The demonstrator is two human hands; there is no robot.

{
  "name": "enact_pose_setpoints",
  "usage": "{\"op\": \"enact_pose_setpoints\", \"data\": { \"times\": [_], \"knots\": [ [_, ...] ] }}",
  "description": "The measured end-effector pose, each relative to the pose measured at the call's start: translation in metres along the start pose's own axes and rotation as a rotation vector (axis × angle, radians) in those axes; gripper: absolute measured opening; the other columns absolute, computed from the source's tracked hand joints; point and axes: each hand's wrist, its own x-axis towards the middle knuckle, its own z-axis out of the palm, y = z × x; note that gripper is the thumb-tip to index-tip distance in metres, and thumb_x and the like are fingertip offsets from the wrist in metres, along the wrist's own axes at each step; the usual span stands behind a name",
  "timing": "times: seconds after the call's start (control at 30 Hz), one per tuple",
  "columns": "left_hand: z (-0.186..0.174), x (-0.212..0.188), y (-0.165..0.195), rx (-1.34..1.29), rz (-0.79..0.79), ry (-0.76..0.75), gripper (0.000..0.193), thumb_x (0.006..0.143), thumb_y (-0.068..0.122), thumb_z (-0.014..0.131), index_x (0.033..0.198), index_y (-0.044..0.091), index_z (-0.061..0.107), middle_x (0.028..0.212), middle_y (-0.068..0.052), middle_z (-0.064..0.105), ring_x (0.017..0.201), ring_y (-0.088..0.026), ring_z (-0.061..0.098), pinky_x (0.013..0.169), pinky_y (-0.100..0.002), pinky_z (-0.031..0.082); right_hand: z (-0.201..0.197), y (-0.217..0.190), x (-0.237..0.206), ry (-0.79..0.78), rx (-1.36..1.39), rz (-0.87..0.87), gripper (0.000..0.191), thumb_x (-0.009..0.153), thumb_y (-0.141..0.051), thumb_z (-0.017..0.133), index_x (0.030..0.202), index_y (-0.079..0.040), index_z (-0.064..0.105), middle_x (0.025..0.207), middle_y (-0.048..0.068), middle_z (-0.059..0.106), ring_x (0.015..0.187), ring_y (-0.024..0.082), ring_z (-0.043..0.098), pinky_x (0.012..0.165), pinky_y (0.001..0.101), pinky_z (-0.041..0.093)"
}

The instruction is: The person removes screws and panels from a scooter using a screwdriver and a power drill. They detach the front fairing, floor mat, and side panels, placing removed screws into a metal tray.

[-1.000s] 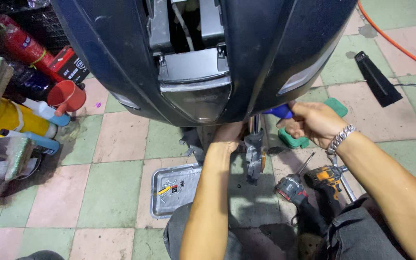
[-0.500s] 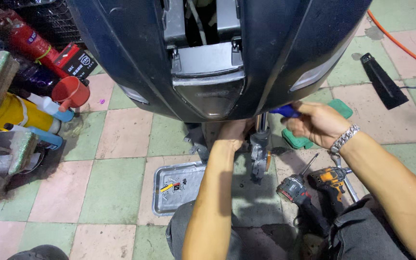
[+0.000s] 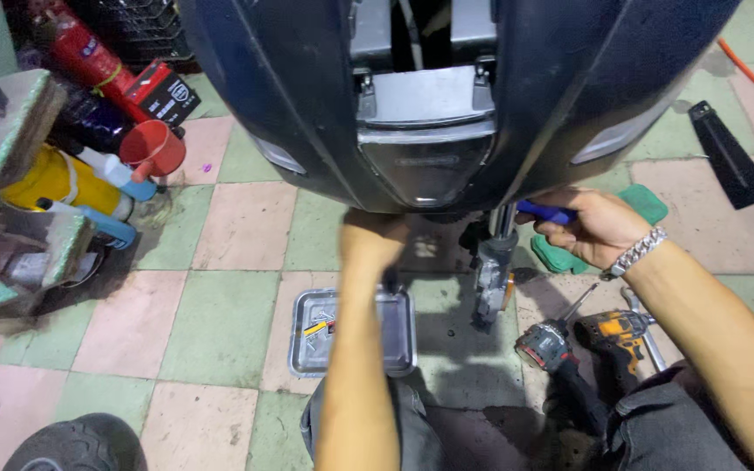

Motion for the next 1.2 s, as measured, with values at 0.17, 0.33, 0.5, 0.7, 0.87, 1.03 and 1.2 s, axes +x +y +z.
{"op": "enact_pose_setpoints", "data": {
  "times": [0.17,0.33,0.5,0.7,0.87,1.03,1.2],
  "knots": [
    [-0.023,0.01,-0.023,-0.975,-0.631,0.417,0.032,0.094,0.02,0.074,0.107,-0.01,0.073,0.093,-0.017,0.066,0.081,-0.025,0.056,0.067,-0.036,0.042,0.021,-0.001,0.001,0.119,-0.128,-0.06,0.028,0.09,0.004,0.059,0.116,0.007,0.066,0.095,0.015,0.07,0.069,0.015,0.057,0.053,0.0249,0.044],
    [-0.013,0.019,-0.033,-1.271,-0.764,0.537,0.039,0.083,0.018,0.077,0.114,-0.004,0.07,0.107,-0.011,0.075,0.093,-0.018,0.071,0.075,-0.028,0.05,0.033,-0.009,-0.003,0.119,-0.202,-0.122,0.027,0.086,0.008,0.064,0.113,0.007,0.068,0.099,0.014,0.071,0.077,0.016,0.061,0.054,0.0263,0.043],
    [-0.007,0.031,-0.041,-1.346,-0.721,0.57,0.033,0.083,0.005,0.077,0.112,-0.011,0.069,0.105,-0.015,0.074,0.091,-0.023,0.07,0.077,-0.034,0.056,0.024,-0.005,0.0,0.152,-0.255,-0.158,0.033,0.084,0.011,0.064,0.115,0.002,0.07,0.1,0.012,0.073,0.078,0.016,0.062,0.057,0.0264,0.046],
    [0.02,0.047,-0.045,-1.465,-0.784,0.716,0.023,0.089,0.004,0.071,0.106,-0.01,0.067,0.101,-0.016,0.072,0.083,-0.027,0.069,0.068,-0.042,0.057,0.023,-0.003,0.006,0.194,-0.297,-0.188,0.03,0.085,0.01,0.066,0.114,0.001,0.07,0.101,0.01,0.074,0.081,0.017,0.066,0.064,0.0274,0.051],
    [0.025,0.055,-0.053,-1.724,-0.81,0.666,0.02,0.094,0.011,0.057,0.108,-0.002,0.064,0.099,-0.013,0.072,0.082,-0.026,0.07,0.069,-0.042,0.059,0.016,-0.006,0.004,0.185,-0.314,-0.204,0.03,0.084,0.01,0.065,0.112,0.002,0.071,0.1,0.011,0.074,0.082,0.017,0.067,0.068,0.027,0.052],
    [0.028,0.063,-0.058,-1.737,-0.866,0.666,0.02,0.099,0.015,0.058,0.106,-0.004,0.063,0.102,-0.015,0.071,0.086,-0.027,0.071,0.072,-0.041,0.061,0.001,-0.005,0.002,0.177,-0.281,-0.19,0.027,0.085,0.01,0.065,0.111,0.003,0.068,0.102,0.013,0.074,0.083,0.017,0.067,0.07,0.0272,0.053],
    [0.03,0.062,-0.052,-1.735,-0.797,0.664,0.026,0.098,0.013,0.056,0.108,-0.009,0.066,0.102,-0.02,0.071,0.078,-0.028,0.071,0.064,-0.038,0.061,-0.002,-0.006,0.001,0.228,-0.296,-0.175,0.027,0.084,0.011,0.065,0.109,0.002,0.07,0.1,0.014,0.072,0.08,0.018,0.065,0.068,0.0286,0.053]
  ]
}}
